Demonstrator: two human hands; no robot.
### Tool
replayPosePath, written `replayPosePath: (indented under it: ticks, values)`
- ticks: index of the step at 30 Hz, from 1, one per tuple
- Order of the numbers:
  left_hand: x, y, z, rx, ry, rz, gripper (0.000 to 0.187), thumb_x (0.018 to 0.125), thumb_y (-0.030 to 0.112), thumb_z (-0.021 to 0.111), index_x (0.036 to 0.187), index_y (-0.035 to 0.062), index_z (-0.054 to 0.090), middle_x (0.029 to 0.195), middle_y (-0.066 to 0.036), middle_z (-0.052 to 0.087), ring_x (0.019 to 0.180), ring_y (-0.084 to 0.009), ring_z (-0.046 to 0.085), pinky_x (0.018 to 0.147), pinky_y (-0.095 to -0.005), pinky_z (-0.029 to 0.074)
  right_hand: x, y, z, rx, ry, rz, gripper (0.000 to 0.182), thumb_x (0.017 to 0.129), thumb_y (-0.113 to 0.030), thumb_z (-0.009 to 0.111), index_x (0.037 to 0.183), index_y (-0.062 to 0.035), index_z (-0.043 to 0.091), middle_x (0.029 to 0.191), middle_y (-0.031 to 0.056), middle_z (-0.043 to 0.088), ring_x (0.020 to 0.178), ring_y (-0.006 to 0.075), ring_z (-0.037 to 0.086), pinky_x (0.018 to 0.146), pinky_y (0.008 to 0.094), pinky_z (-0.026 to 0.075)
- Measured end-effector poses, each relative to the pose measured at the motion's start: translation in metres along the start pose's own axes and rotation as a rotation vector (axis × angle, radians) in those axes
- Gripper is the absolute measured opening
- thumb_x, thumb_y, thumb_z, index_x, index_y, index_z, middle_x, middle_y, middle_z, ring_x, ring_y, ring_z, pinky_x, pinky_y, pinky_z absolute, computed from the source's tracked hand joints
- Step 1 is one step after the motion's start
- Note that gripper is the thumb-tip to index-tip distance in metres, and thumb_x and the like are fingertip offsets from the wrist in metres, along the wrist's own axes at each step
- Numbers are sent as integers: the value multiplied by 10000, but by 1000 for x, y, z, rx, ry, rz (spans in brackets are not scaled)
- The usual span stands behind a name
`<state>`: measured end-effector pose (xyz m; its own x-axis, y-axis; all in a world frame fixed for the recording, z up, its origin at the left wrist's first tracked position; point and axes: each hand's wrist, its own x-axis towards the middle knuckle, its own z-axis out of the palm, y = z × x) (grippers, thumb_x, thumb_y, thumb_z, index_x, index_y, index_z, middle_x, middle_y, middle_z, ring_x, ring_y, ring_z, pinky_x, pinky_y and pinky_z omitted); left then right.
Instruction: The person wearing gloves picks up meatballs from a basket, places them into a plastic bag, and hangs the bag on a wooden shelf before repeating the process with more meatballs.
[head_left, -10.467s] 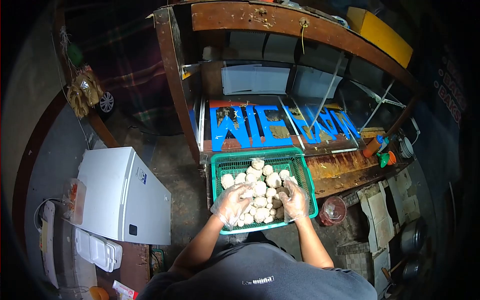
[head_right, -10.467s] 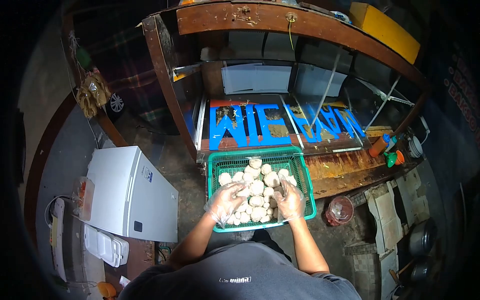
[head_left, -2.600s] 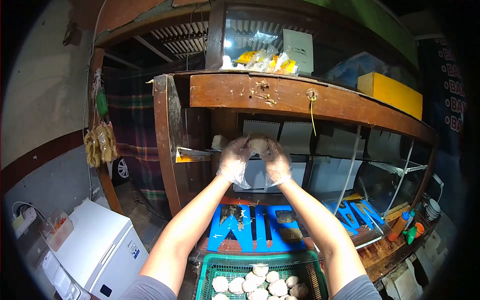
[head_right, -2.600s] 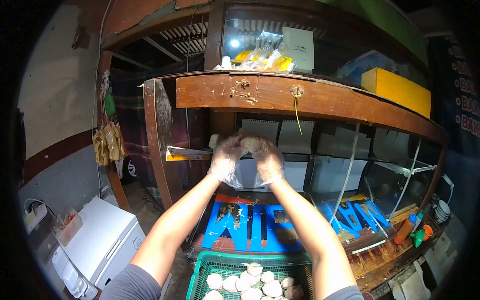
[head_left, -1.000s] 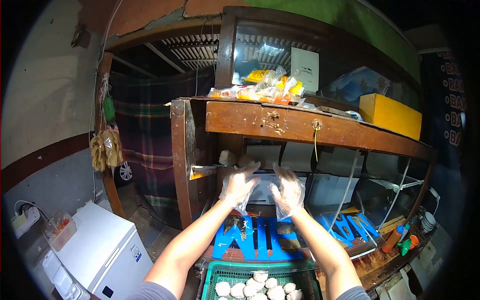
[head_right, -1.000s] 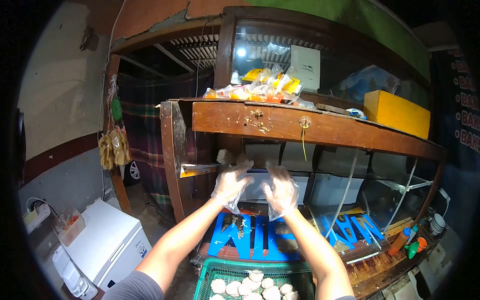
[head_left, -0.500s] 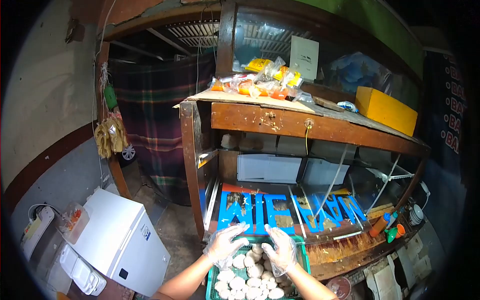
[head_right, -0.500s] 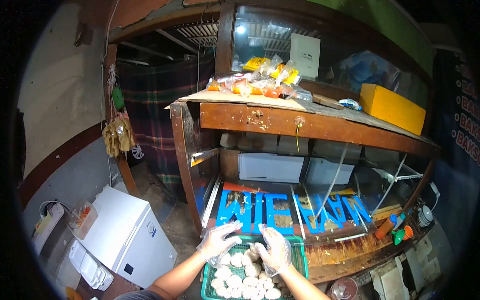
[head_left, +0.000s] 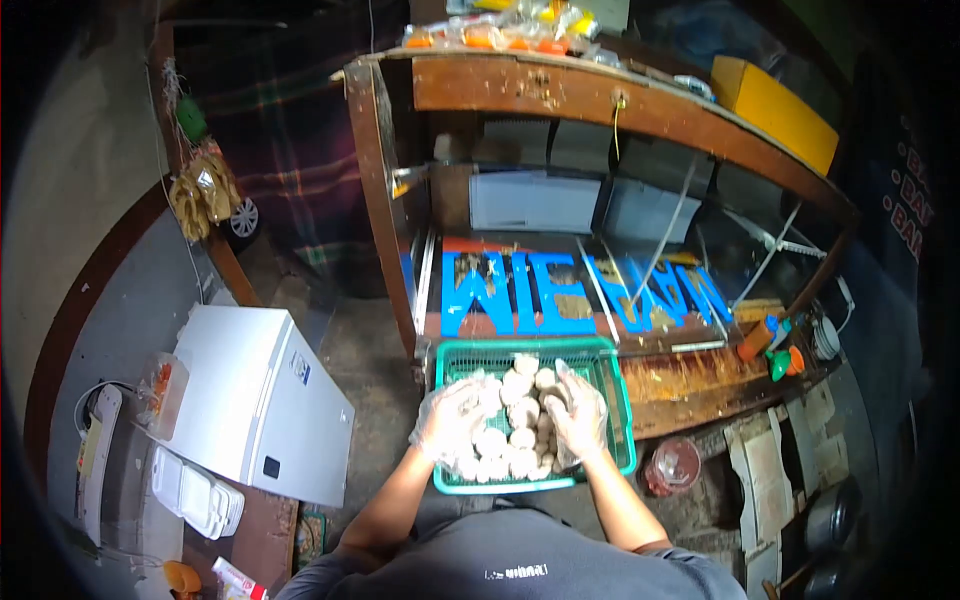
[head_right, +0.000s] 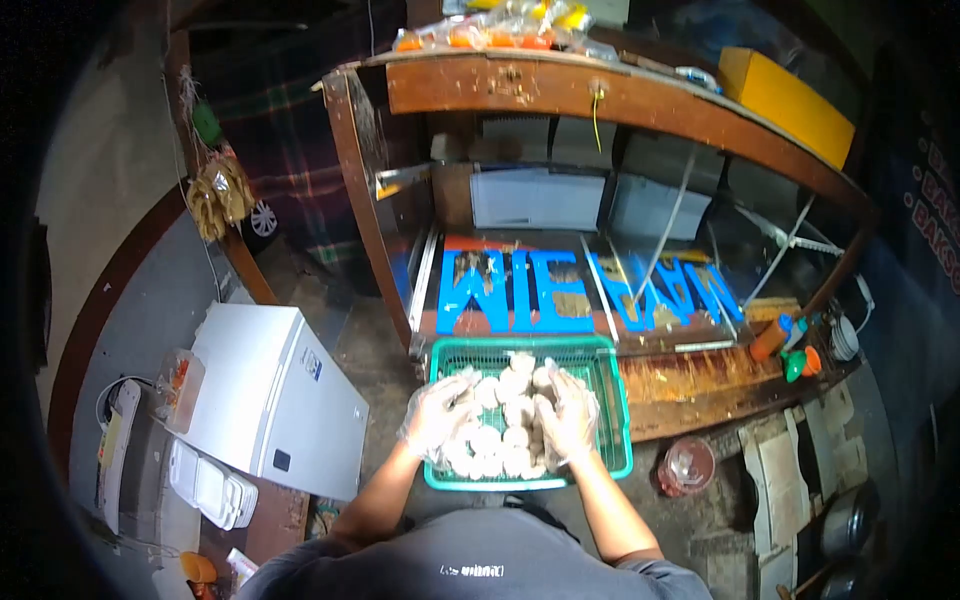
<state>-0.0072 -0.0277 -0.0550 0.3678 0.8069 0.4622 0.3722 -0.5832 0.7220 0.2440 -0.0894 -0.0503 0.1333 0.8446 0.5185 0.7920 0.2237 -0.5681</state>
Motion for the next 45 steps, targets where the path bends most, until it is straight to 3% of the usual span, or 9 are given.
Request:
replayPosePath:
  ticks: [5,11,19,28,38,40,45]
  values:
    - [-13,-13,6,-1,-11,-5,409,787,169,758,1147,-9,680,1167,-203,674,1072,-323,670,921,-367,530,-21,4,11,-39,-52,48,516,814,-237,706,1272,-27,600,1244,218,625,1185,385,569,1032,461,429]
    - [-27,-24,18,-68,-93,-84,409,811,141,748,1191,11,671,1195,-204,661,1096,-316,661,943,-364,519,-36,0,13,-46,-29,30,471,796,-209,725,1210,-5,631,1180,200,661,1090,372,629,933,439,505]
    - [-27,-15,24,-88,-97,-89,428,820,157,751,1216,18,663,1224,-200,650,1158,-303,628,965,-362,507,-38,10,5,37,-91,90,492,788,-211,730,1208,23,624,1179,230,656,1104,385,627,963,430,493]
    - [-14,-33,55,-198,-165,-175,408,839,53,713,1235,-10,639,1274,-165,618,1142,-223,617,970,-322,501,-21,36,-23,159,-77,122,488,798,-145,702,1235,48,602,1186,240,652,1107,380,630,969,416,489]
    - [-9,1,63,-139,11,-246,350,811,77,722,1149,-4,682,1231,-174,662,1144,-271,639,965,-343,503,-10,64,-41,252,-88,157,465,819,-126,690,1262,-15,604,1207,189,655,1081,344,641,931,417,502]
    - [-15,-2,67,-146,36,-225,342,810,78,724,1138,-9,685,1223,-177,664,1154,-276,634,983,-348,491,-12,68,-40,80,-141,154,469,814,-132,694,1262,-25,610,1210,194,652,1088,347,638,941,415,500]
    - [-26,-3,67,-191,36,-262,380,818,98,730,1171,-22,659,1233,-173,654,1145,-250,619,1000,-349,470,-13,68,-38,112,-239,147,478,806,-135,691,1264,-23,612,1194,202,655,1091,364,634,947,411,500]
